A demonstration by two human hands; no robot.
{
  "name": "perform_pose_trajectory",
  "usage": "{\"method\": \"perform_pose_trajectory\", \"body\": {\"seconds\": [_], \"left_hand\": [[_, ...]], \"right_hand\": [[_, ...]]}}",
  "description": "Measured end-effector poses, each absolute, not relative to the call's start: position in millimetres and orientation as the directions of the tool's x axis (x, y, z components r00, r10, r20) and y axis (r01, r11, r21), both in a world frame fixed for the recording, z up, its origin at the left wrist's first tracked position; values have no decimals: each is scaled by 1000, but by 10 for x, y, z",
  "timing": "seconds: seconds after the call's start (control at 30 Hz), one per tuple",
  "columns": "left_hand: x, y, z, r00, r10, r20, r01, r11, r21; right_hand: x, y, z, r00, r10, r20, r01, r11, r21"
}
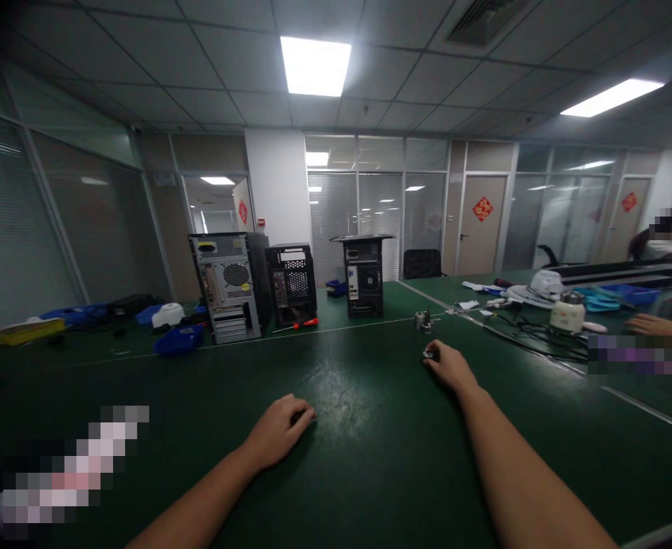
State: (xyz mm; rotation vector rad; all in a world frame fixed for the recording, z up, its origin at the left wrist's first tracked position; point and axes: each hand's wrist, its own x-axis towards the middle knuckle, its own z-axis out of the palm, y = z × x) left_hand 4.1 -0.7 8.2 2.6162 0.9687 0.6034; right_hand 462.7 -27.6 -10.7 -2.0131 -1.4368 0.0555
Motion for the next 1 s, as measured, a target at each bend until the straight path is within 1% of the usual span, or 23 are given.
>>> {"method": "perform_pose_trajectory", "body": {"seconds": [0.1,0.23,0.37,0.47,0.57,0.77,0.9,1.0], "left_hand": [[42,-7,89,683,675,279,551,-727,410],[47,6,74,656,701,282,564,-702,434],[53,16,51,630,724,282,579,-680,450],[54,30,28,627,719,300,570,-686,453],[52,51,-2,615,721,319,578,-687,440],[48,72,-32,614,715,334,572,-695,437],[43,68,-21,624,699,350,550,-710,439],[43,61,-8,611,702,365,557,-709,432]], "right_hand": [[4373,-245,-18,263,906,331,873,-78,-481],[3727,-203,150,-54,950,309,909,174,-378],[2930,-241,248,-356,896,265,851,428,-304],[2454,-315,267,-492,830,262,793,551,-260],[2193,-383,269,-553,781,291,756,617,-218],[2128,-424,250,-556,765,325,751,630,-197],[2157,-413,269,-575,758,307,744,641,-188],[2228,-397,309,-559,780,282,768,615,-177]]}}
